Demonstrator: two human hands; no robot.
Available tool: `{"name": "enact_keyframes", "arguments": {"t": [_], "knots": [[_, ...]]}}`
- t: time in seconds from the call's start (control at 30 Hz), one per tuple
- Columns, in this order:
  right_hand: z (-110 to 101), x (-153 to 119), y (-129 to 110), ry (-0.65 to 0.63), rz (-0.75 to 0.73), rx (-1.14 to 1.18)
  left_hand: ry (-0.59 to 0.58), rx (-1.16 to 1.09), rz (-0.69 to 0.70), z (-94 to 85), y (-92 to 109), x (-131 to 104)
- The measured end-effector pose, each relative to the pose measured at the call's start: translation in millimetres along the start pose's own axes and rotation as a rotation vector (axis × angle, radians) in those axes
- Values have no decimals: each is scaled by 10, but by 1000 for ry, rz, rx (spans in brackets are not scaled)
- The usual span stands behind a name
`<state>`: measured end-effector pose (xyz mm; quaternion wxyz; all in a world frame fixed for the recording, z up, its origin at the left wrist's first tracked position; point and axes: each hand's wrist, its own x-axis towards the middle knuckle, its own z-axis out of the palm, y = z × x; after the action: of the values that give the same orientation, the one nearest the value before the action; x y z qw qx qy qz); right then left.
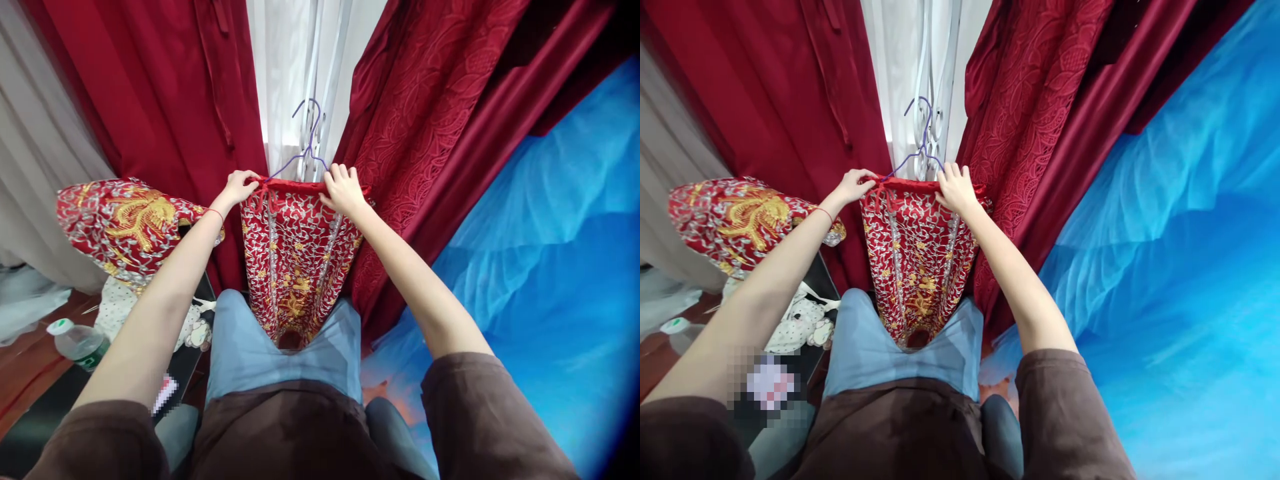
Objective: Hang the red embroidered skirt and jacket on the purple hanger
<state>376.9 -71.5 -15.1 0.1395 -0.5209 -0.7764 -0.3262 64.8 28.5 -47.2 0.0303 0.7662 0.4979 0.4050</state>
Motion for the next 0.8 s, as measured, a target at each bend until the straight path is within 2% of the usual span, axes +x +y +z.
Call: {"name": "enact_keyframes", "arguments": {"t": [0.1,0.2,0.33,0.43,0.57,0.7,0.8], "knots": [[-30,-202,319,-24,54,-22,-77,126,-20,2,76,12],[-50,-324,582,-118,52,22,-101,227,49,-90,79,-87],[-83,-329,748,-190,92,114,-112,249,113,-259,126,-211],[-114,-294,726,-134,168,122,-22,235,83,-317,231,-253],[-118,-280,618,-82,244,115,73,148,67,-269,276,-259],[-94,-258,501,-148,240,68,77,12,28,-226,115,-233],[-69,-223,404,-86,209,17,0,35,-33,-354,-95,-273]]}}
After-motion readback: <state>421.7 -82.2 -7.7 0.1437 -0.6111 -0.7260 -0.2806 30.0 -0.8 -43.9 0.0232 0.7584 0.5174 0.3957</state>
